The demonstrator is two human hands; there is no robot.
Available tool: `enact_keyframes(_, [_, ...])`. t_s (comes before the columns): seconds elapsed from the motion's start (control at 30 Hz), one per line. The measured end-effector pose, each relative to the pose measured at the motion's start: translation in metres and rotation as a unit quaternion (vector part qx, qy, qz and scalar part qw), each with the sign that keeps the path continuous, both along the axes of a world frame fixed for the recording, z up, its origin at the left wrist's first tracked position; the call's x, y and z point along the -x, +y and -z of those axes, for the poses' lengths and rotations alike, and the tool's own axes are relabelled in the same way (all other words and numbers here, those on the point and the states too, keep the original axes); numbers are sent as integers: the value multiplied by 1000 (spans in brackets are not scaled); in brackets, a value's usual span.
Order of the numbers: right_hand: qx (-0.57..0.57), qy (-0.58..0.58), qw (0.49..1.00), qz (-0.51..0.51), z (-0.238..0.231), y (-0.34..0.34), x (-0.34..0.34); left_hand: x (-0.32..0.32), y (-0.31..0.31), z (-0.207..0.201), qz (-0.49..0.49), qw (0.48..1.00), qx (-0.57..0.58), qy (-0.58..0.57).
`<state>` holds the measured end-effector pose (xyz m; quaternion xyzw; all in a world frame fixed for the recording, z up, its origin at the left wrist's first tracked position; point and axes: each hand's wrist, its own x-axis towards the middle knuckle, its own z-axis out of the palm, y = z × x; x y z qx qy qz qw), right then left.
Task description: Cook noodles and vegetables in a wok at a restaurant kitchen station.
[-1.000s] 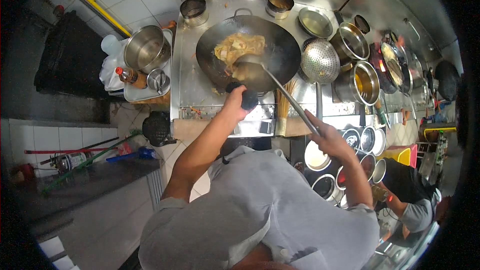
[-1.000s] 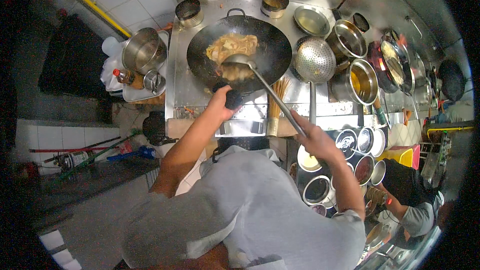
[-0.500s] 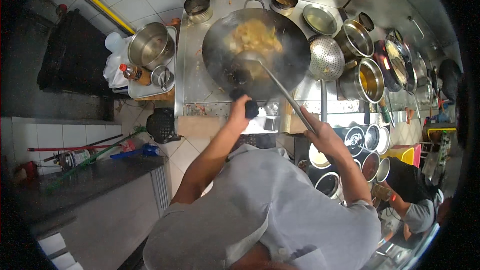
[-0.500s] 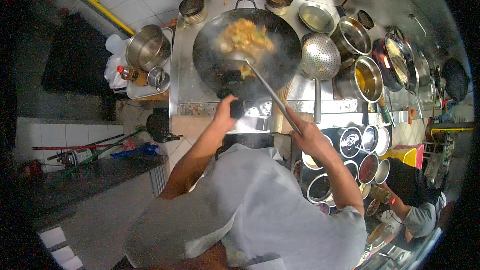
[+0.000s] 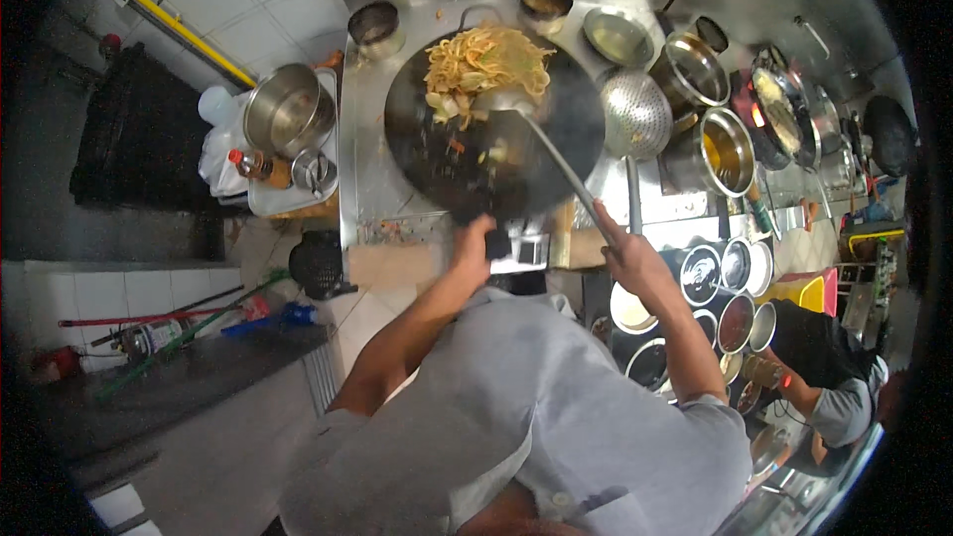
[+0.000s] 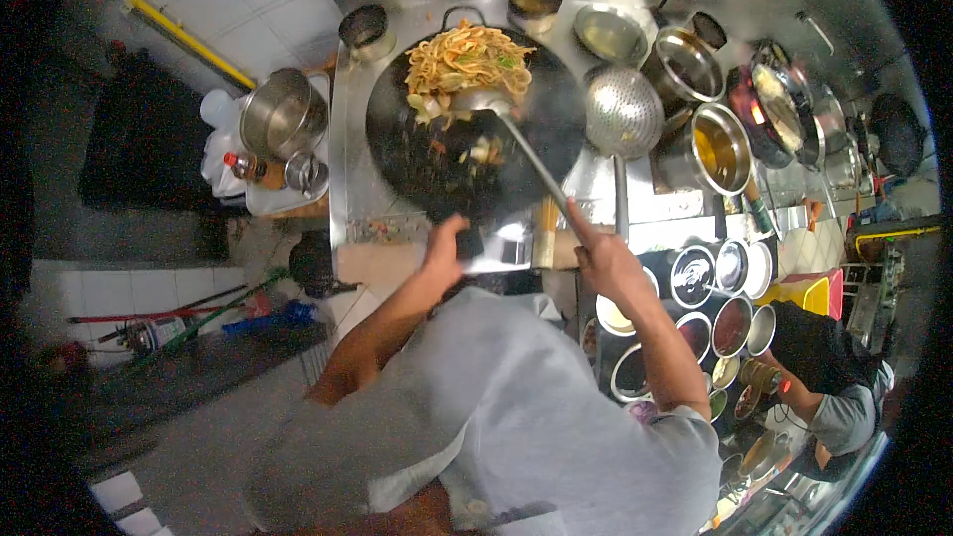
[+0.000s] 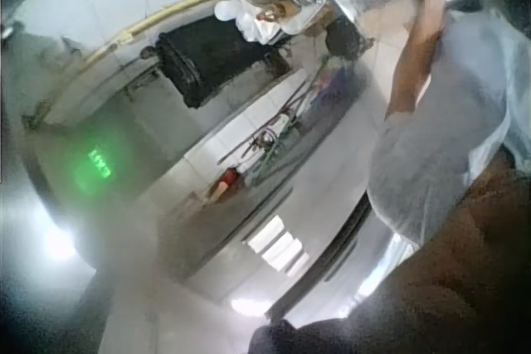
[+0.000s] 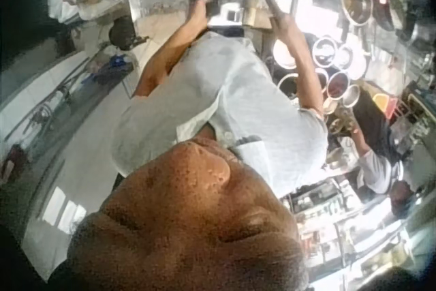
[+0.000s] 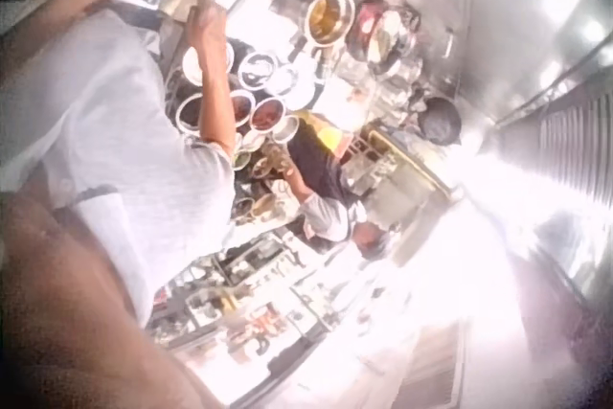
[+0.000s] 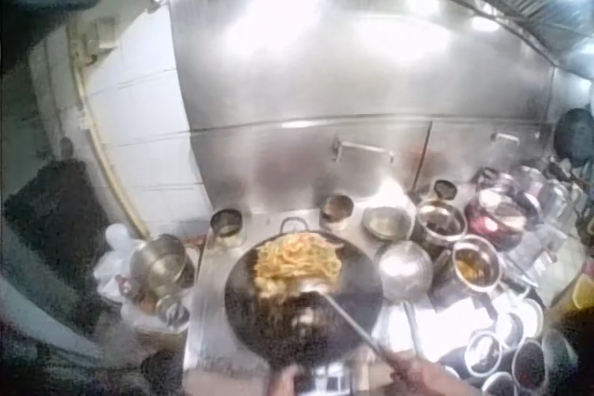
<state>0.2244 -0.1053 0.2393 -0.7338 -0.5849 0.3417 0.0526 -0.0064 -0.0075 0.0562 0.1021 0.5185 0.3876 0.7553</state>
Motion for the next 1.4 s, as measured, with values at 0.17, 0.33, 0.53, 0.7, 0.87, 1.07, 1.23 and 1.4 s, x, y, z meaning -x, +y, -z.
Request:
enact_keyframes(0.17, [-35,72,996,27,20,-8,-10,-2,98,14,46,994,18,-101])
enact_keyframes(0.33, [-42,166,975,142,31,19,-4,-4,107,11,53,996,42,-59])
enact_keyframes(0.53, [-80,208,947,231,86,56,29,-5,109,15,52,996,61,-50])
enact_keyframes(0.7, [-62,365,895,248,118,85,3,-6,115,-2,63,993,99,-5])
enact_keyframes(0.87, [-138,248,945,162,143,148,-6,-8,121,32,60,990,77,-97])
enact_keyframes(1.07, [-160,167,970,-75,133,152,-32,-12,121,30,45,990,84,-100])
enact_keyframes(1.23, [-122,-287,929,-197,66,101,-27,-1,122,50,44,989,60,-128])
enact_keyframes(1.4, [31,65,994,-82,-1,34,-32,-10,89,-1,37,987,75,-138])
